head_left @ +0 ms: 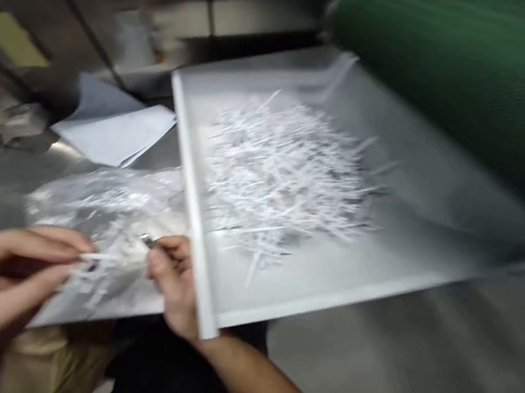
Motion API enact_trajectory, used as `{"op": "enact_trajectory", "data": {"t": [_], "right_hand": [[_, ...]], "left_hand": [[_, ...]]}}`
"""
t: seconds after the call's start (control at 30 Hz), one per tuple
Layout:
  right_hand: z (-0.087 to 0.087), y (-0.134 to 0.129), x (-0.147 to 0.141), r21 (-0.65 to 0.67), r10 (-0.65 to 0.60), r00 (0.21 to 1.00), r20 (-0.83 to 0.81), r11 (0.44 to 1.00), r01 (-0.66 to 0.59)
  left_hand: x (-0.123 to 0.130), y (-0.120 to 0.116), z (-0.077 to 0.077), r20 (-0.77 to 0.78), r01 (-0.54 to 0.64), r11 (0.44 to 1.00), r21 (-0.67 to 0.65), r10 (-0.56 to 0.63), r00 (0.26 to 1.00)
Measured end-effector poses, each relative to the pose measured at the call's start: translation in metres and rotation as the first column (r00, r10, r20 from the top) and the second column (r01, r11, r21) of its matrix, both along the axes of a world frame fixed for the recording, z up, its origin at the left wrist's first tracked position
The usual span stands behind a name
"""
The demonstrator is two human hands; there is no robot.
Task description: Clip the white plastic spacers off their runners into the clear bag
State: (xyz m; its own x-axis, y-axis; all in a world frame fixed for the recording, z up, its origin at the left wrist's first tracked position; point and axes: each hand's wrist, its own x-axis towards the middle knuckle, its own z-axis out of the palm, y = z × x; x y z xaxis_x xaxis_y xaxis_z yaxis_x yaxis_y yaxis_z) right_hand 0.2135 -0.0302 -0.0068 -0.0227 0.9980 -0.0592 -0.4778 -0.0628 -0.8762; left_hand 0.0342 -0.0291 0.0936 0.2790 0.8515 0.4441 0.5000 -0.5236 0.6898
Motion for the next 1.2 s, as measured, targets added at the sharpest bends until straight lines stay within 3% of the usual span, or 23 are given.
{"op": "enact_trajectory", "data": {"t": [0.1,0.23,0.4,0.53,0.6,0.8,1.03,1.2], "right_hand": [[0.012,0.005,-0.002,-0.036,0.076,0.991,-0.107,0.996,-0.08],[0.024,0.005,-0.017,-0.002,0.09,0.993,-0.082,0.996,-0.09],[0.023,0.007,-0.018,0.053,0.005,0.99,0.14,0.999,-0.013],[0.015,0.007,-0.005,0.139,-0.117,0.89,0.441,0.988,0.062],[0.014,0.006,-0.001,0.151,-0.13,0.847,0.515,0.987,0.059],[0.016,0.003,0.001,0.144,-0.154,0.841,0.519,0.985,0.092],[0.015,0.005,0.006,0.111,-0.074,0.868,0.491,0.994,0.021],[0.013,0.002,0.007,0.121,-0.066,0.866,0.495,0.993,0.007]], "left_hand": [[-0.019,-0.02,-0.037,0.047,-0.081,0.992,-0.1,0.086,0.995],[-0.024,-0.013,-0.063,0.075,-0.005,0.997,-0.075,0.01,0.997],[-0.031,0.01,-0.072,0.06,0.133,0.989,0.061,-0.137,0.989],[-0.031,0.017,-0.081,0.033,0.129,0.991,0.044,-0.13,0.991],[-0.029,0.015,-0.084,0.032,0.107,0.994,0.036,-0.108,0.994],[-0.026,0.011,-0.084,0.044,0.06,0.998,0.028,-0.061,0.997],[-0.026,0.012,-0.083,-0.018,0.089,0.996,0.02,-0.089,0.996],[-0.03,0.014,-0.086,-0.041,0.163,0.983,0.089,-0.159,0.986]]}}
